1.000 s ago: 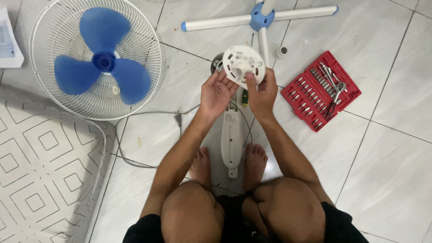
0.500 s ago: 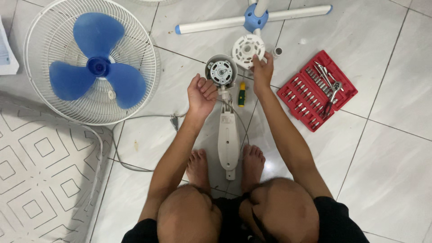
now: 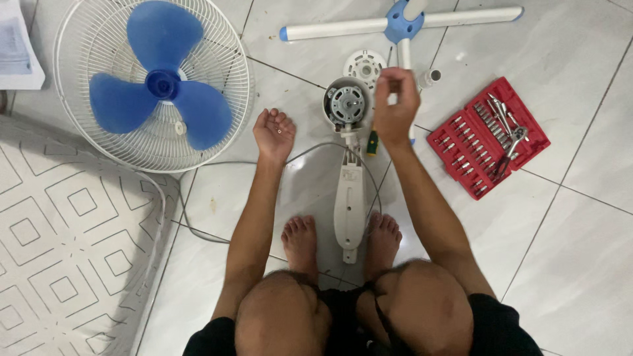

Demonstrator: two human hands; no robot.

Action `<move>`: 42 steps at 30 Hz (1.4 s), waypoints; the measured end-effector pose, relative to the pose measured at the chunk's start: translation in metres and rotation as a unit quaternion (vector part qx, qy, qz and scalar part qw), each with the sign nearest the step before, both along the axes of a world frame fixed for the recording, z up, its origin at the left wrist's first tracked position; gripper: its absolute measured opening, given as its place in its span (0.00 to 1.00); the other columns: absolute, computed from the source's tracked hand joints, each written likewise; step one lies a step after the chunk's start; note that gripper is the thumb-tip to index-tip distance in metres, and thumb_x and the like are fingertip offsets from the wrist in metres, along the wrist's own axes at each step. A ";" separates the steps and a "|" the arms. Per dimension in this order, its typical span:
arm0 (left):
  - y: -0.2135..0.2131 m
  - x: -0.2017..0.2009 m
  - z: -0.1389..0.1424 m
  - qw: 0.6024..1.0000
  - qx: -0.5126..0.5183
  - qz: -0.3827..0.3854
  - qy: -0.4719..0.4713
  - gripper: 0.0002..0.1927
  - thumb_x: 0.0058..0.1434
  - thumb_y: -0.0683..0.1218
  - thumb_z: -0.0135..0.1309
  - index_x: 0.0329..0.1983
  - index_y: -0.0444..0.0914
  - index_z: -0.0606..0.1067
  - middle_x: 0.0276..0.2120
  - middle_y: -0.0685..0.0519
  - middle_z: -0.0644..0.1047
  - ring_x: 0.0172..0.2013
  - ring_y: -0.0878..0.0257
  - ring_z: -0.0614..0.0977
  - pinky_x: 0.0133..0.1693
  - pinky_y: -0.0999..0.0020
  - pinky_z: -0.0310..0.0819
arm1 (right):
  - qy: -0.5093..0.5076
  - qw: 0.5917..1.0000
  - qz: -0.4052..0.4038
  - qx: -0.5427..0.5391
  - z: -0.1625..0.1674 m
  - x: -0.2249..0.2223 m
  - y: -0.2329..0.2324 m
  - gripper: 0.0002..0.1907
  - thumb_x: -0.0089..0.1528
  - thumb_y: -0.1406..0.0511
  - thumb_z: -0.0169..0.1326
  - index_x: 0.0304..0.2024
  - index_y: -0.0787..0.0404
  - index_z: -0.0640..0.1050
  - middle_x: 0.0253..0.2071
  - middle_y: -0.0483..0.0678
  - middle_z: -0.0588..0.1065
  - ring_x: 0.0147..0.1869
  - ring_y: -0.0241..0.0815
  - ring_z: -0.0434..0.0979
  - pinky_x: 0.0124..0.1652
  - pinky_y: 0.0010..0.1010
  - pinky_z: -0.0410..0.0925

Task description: The person kneels on a tiled floor and services a pedestal fan, using a screwdriver to unscrew the rear grille from the fan motor housing. They remove the grille and motor cover, work on the motor and housing with their hands, handle a plastic bottle, and sort through a red screwdriver bit set.

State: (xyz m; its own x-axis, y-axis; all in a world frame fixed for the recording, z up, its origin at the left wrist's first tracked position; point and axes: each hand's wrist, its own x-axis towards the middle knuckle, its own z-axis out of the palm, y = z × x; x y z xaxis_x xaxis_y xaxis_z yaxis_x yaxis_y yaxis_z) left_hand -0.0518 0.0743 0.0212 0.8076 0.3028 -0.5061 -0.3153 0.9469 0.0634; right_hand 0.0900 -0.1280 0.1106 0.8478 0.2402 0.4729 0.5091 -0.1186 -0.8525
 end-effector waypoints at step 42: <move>-0.072 -0.004 0.026 0.982 0.060 -0.161 -0.079 0.24 0.71 0.50 0.40 0.59 0.26 0.68 0.63 0.34 0.71 0.65 0.42 0.72 0.69 0.50 0.62 | 0.134 0.973 0.189 0.005 -0.030 -0.060 -0.022 0.09 0.71 0.70 0.52 0.53 0.66 0.76 0.48 0.49 0.78 0.49 0.37 0.77 0.51 0.30 0.70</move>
State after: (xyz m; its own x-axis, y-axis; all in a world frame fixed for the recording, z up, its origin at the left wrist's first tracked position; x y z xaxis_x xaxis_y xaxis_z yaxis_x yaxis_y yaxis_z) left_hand -0.0560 0.0023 0.0473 0.9371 0.0679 -0.3423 -0.0151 0.9878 0.1548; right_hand 0.0303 -0.1500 0.0803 0.7926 0.5554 0.2515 0.2743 0.0434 -0.9607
